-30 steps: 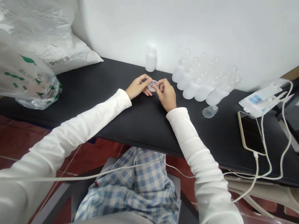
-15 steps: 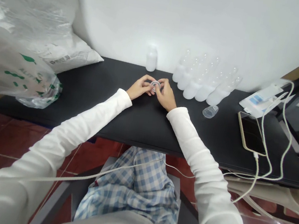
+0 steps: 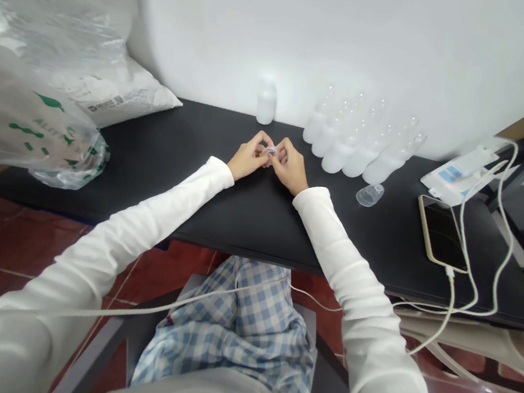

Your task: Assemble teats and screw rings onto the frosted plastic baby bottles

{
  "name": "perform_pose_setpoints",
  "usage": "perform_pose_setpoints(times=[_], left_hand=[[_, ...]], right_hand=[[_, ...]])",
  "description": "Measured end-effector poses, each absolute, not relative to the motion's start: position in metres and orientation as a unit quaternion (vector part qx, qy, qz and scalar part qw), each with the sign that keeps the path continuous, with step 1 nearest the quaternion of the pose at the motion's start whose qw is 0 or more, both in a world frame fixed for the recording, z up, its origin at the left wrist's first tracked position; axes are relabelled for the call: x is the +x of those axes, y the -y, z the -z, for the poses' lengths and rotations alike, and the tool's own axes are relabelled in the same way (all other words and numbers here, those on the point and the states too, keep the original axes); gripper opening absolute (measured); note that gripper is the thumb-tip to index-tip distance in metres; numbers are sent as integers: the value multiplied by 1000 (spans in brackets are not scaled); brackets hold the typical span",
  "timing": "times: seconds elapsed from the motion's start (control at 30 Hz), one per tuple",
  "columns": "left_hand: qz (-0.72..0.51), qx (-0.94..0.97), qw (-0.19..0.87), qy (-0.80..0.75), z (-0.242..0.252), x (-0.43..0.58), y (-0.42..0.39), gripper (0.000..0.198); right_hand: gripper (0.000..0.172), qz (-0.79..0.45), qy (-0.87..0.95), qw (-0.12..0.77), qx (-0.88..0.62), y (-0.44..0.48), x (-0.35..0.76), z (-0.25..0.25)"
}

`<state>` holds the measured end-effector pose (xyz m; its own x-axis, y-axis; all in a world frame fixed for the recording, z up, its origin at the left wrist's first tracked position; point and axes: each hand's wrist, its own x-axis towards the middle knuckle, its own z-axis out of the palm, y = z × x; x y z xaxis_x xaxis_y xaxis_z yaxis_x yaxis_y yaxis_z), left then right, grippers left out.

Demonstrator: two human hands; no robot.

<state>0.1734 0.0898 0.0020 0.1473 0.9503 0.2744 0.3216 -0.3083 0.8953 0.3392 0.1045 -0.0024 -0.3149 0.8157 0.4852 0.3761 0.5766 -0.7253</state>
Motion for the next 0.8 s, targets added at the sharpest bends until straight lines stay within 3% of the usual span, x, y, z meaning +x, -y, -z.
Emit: perform_pose_setpoints(times=[0.8], left_hand=[[-463,624,419,-471,-6,174,-91,5]], right_hand=[[54,-296,749,434,-403,-112,339,9]])
